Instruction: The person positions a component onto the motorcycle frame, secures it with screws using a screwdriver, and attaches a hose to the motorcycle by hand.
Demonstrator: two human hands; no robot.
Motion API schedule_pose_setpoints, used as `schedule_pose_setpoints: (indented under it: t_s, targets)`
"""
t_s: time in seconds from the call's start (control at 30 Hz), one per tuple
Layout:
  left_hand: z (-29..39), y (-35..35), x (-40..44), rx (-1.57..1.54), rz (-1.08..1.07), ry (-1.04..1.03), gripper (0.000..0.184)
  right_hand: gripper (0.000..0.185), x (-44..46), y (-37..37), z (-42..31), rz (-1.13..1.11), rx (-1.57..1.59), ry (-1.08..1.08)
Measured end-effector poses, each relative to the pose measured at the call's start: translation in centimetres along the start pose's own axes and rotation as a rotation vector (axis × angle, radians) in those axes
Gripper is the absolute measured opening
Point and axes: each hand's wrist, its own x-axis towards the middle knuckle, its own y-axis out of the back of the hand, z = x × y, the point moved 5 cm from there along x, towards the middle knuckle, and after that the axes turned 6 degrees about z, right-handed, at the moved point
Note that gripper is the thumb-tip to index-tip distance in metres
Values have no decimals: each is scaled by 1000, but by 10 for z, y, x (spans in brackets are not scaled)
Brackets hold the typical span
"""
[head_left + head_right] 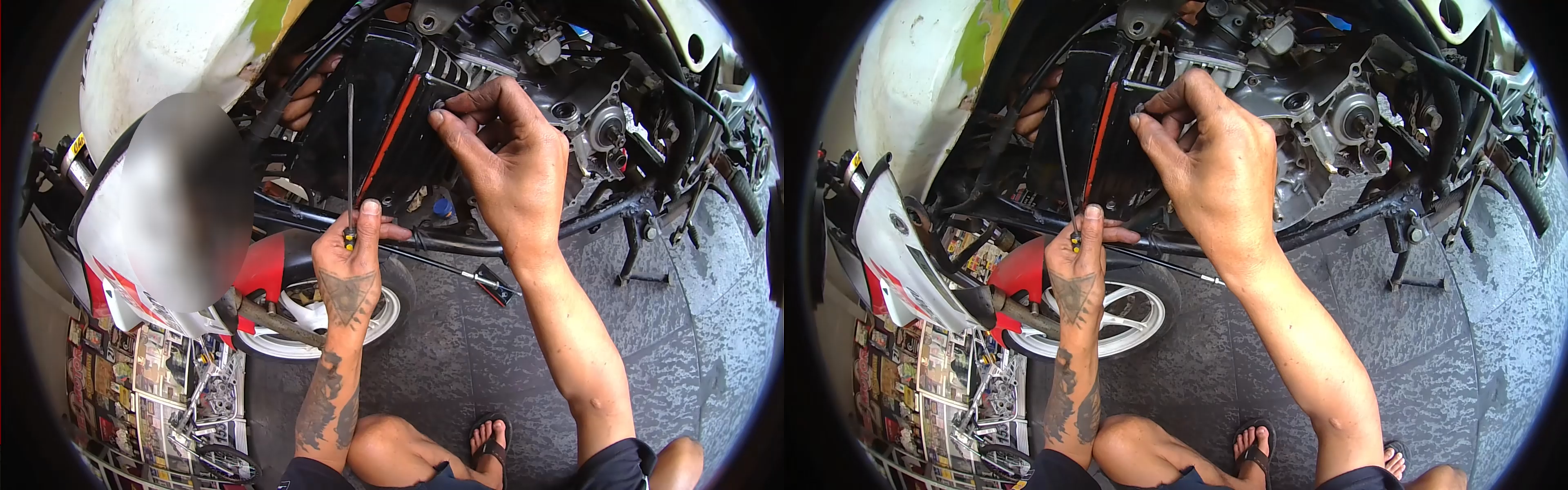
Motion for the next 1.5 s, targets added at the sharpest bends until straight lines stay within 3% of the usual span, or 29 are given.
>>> schedule_pose_setpoints:
  t_s: [0.1,0.4,0.53,0.63,0.7,0.73,0.83,0.93,1.0,1.03,1.23,1.4,1.5]
  targets:
    - [1,0,0,6,2,-6,43,13,-1,1,-2,-52,-15,-102]
    - [1,0,0,40,27,-30,42,17,1,5,3,-86,62,-4]
    - [2,2,0,35,31,-11,42,21,-17,15,5,97,290,-247]
    - [-4,5,2,64,20,-56,35,21,-44,-2,-19,-175,245,-175]
    - [-3,7,-3,-44,-53,-242,26,22,-63,-25,-34,-397,170,-168]
    - [-3,6,-3,-141,-39,-139,20,23,-72,-35,-35,-482,117,-200]
    - [-9,4,-2,-234,22,-108,19,26,-73,-44,-34,-482,38,-194]
    - [-10,7,-1,-61,51,-152,17,23,-68,-47,-42,-468,19,-170]
    - [-13,5,3,123,110,-223,18,20,-63,-40,-37,-347,-16,-303]
    - [-16,3,3,28,138,-190,20,17,-68,-40,-27,-289,12,-308]
    - [-1,5,-2,127,103,-176,26,15,-69,-47,-38,-376,-243,-104]
    - [-13,7,-2,104,120,-246,17,9,-73,-54,-45,-380,-152,-89]
    - [-12,8,-1,85,119,-311,15,4,-69,-41,-59,-256,70,36]
